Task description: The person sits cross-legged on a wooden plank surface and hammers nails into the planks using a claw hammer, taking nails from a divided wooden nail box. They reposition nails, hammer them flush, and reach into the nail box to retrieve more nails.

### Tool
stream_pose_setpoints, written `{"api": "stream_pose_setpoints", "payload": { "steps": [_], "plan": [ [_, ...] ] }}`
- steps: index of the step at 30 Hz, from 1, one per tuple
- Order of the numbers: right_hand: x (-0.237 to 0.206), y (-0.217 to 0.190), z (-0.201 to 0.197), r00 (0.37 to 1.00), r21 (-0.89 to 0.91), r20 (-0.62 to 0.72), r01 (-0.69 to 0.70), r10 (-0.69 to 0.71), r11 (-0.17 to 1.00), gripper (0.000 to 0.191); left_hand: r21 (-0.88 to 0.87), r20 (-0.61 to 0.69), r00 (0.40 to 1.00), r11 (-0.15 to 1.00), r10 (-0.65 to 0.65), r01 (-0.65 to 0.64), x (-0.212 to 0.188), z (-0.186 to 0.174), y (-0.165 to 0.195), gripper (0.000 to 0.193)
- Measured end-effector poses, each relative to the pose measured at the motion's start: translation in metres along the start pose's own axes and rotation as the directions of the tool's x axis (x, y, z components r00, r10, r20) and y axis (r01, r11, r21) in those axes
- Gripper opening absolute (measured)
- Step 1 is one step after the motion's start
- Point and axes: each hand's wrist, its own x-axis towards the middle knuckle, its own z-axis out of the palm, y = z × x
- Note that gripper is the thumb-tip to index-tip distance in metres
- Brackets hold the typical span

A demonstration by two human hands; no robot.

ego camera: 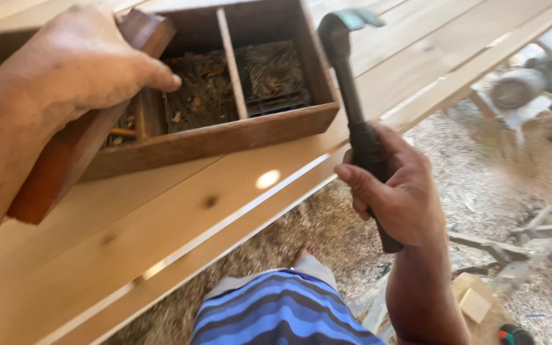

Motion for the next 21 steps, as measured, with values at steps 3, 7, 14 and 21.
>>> {"api": "stream_pose_setpoints", "payload": {
  "steps": [3, 7, 14, 21],
  "plan": [
    [0.018, -0.001, -0.055, 1.000, -0.060, 0.007, 0.019, -0.018, 0.998, 0.052, 0.098, -0.019, 0.999, 0.995, 0.027, -0.025, 0.022, 0.011, 0.065, 0.059],
    [0.040, 0.012, -0.100, 0.998, -0.118, -0.046, 0.037, -0.043, 0.992, 0.051, 0.077, -0.038, 0.996, 0.994, 0.086, -0.083, 0.044, 0.036, 0.121, 0.060],
    [0.081, 0.048, -0.178, 0.992, -0.082, -0.126, 0.021, -0.031, 0.996, 0.049, -0.033, 0.008, 0.997, 0.997, 0.076, -0.076, 0.090, 0.076, 0.218, 0.063],
    [0.106, 0.058, -0.227, 0.987, -0.073, -0.151, 0.051, -0.062, 0.996, 0.045, -0.100, -0.006, 0.986, 0.981, 0.169, -0.169, 0.130, 0.090, 0.277, 0.064]
  ]
}}
